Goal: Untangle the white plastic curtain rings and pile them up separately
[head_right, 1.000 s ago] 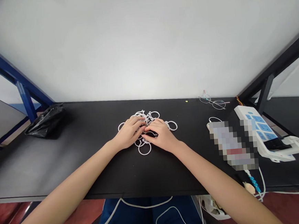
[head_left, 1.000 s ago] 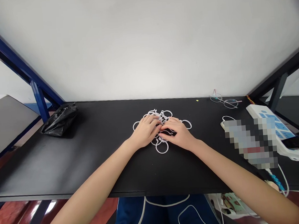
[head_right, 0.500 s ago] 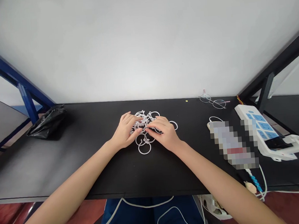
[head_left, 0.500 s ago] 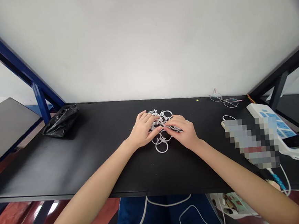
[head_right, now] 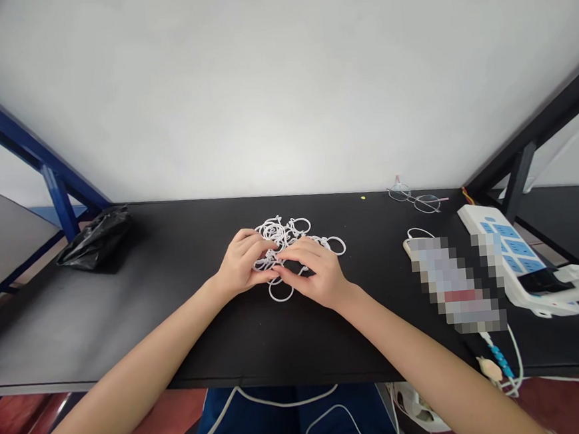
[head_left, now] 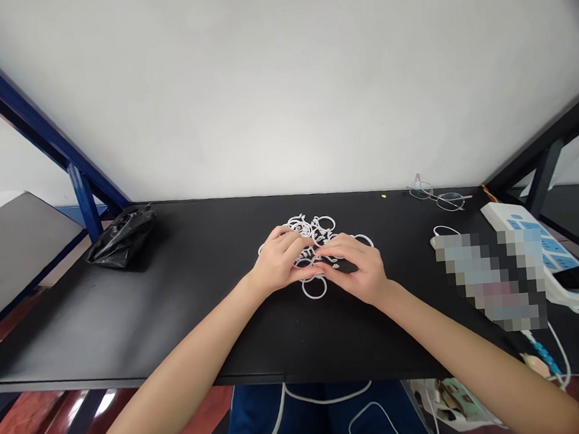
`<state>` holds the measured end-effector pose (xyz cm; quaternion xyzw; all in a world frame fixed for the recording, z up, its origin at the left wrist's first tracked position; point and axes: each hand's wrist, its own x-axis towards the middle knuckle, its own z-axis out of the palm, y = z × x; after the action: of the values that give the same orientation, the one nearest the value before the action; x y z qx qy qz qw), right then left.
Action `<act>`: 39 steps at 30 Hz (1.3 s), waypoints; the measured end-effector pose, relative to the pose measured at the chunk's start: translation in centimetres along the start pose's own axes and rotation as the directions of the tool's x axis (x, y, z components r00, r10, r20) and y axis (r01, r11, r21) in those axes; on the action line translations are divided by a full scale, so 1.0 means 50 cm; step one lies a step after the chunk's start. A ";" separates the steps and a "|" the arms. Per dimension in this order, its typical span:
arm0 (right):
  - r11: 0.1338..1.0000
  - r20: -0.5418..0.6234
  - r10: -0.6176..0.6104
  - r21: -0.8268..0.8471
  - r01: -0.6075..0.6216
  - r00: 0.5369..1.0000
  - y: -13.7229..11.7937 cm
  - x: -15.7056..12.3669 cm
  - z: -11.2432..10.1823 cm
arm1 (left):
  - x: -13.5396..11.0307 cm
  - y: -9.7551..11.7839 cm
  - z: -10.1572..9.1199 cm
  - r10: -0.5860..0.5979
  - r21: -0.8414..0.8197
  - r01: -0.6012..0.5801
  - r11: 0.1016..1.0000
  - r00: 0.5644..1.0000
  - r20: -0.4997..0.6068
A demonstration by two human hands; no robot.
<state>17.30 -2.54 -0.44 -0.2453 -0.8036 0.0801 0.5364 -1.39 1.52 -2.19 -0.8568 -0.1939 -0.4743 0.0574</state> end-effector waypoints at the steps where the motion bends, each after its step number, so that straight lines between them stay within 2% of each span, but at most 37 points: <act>1: 1.000 0.018 0.006 -0.003 -0.006 1.000 0.000 -0.001 -0.001 | -0.001 -0.002 -0.001 0.004 0.001 -0.004 1.000 1.000 -0.008; 13: 0.999 0.045 0.016 -0.041 -0.014 0.999 0.006 -0.012 0.007 | 0.006 -0.001 -0.007 0.003 0.026 -0.002 1.000 1.000 -0.025; 19: 0.998 0.010 0.048 -0.050 -0.047 0.999 0.004 -0.016 0.006 | 0.006 -0.011 -0.012 -0.012 0.008 0.013 1.000 0.994 -0.110; 24: 0.999 0.010 0.036 -0.027 -0.035 0.999 0.000 -0.014 0.009 | 0.006 -0.004 -0.012 -0.031 -0.010 0.030 0.999 0.998 -0.048; 28: 0.998 0.032 0.052 -0.019 -0.051 0.998 -0.002 -0.014 0.011 | 0.008 0.003 -0.013 -0.008 -0.018 0.007 1.000 0.997 -0.079; 33: 0.997 0.085 0.076 -0.012 -0.076 0.993 0.001 -0.015 -0.001 | 0.013 0.007 -0.017 0.004 0.012 -0.002 1.000 0.996 -0.093; 36: 0.990 0.147 0.129 -0.070 -0.119 0.981 0.003 -0.014 -0.009 | 0.015 0.009 -0.018 0.005 0.019 -0.003 1.000 0.994 -0.110; 39: 0.984 0.236 0.141 -0.139 -0.110 0.962 0.002 -0.012 -0.008 | 0.013 0.010 -0.018 -0.010 0.013 0.011 1.000 0.996 -0.092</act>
<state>17.88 -2.80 -0.81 -0.3171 -0.8498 0.0932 0.4106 -1.58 0.98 -1.12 -0.8327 -0.1987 -0.5121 0.0695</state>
